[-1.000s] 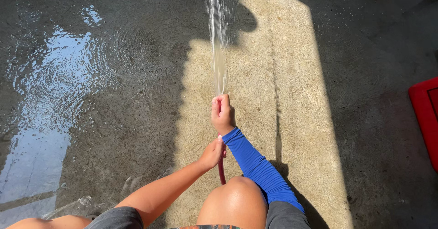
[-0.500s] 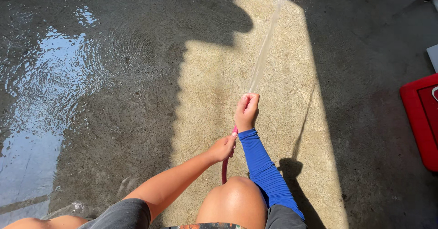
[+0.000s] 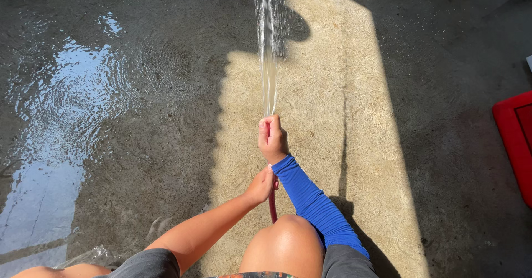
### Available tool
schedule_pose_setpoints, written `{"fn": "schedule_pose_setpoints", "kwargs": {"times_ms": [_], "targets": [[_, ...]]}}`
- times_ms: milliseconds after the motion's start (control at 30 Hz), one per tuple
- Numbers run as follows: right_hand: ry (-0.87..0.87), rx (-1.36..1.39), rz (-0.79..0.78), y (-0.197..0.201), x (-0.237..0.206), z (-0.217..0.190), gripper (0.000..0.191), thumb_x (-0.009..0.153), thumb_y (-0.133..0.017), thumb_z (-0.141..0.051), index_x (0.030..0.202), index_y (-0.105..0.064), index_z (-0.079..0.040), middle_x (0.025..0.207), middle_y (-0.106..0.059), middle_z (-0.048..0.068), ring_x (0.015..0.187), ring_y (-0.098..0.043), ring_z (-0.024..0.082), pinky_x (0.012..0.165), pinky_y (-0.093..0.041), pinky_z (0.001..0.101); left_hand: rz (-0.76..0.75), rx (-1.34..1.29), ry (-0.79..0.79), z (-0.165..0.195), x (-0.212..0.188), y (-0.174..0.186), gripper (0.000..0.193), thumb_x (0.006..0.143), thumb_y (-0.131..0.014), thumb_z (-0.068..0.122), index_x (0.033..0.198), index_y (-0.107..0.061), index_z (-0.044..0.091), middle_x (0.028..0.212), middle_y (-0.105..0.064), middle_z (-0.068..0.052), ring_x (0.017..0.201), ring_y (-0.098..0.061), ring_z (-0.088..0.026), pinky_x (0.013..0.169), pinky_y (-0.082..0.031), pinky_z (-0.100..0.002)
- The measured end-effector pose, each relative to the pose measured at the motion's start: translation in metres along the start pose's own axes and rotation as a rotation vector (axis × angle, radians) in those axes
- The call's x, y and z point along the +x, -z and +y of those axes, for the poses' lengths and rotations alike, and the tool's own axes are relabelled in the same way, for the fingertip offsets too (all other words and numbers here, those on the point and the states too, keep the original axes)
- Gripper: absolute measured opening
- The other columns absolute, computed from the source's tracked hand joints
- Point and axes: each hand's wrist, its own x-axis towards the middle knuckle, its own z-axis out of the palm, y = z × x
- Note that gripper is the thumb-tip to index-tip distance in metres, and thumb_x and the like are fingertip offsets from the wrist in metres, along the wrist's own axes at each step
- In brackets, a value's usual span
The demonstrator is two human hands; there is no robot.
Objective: The person squats and sprays water on a concrete floor using a pink hose, then stands and uses a squeegee to push the water across the surface. The area includes a red Coca-Cola cooler and various items along the walls.
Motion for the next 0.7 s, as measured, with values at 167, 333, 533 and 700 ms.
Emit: {"fn": "schedule_pose_setpoints", "kwargs": {"times_ms": [167,333,533,700], "targets": [[-0.1,0.004,0.118,0.013,0.003,0.017,0.008,0.105,-0.058,-0.012,0.104,-0.052,-0.007,0.076,-0.064,0.008,0.063,-0.066,0.017,0.057,-0.051,0.0315,-0.098,-0.007,0.047,0.001,0.013,-0.004,0.056,0.108,-0.023,0.05,0.091,-0.053,0.005,0.072,-0.058,-0.004,0.065,-0.059,-0.017,0.066,-0.054,-0.034],[-0.156,0.008,0.271,0.033,0.005,0.037,0.006,0.106,-0.055,-0.009,0.105,-0.049,-0.006,0.08,-0.063,0.008,0.066,-0.062,0.013,0.06,-0.051,0.0291,-0.169,-0.029,0.126,0.003,0.03,-0.014,0.06,0.108,-0.026,0.055,0.086,-0.051,0.005,0.066,-0.054,-0.006,0.058,-0.057,-0.019,0.061,-0.052,-0.037],[-0.147,-0.021,0.278,0.037,0.007,0.036,0.007,0.105,-0.055,-0.009,0.105,-0.049,-0.005,0.079,-0.064,0.007,0.065,-0.064,0.014,0.059,-0.052,0.0301,-0.175,-0.039,0.093,0.0,0.033,-0.017,0.06,0.108,-0.026,0.056,0.087,-0.052,0.005,0.067,-0.054,-0.004,0.061,-0.056,-0.017,0.063,-0.053,-0.036],[-0.11,-0.002,0.138,0.021,0.009,0.019,0.008,0.105,-0.057,-0.011,0.105,-0.052,-0.006,0.075,-0.064,0.007,0.062,-0.065,0.017,0.057,-0.051,0.0319,-0.078,-0.062,0.021,-0.008,0.026,-0.013,0.057,0.108,-0.025,0.051,0.089,-0.052,0.005,0.071,-0.056,-0.005,0.064,-0.057,-0.018,0.065,-0.053,-0.035]]}}
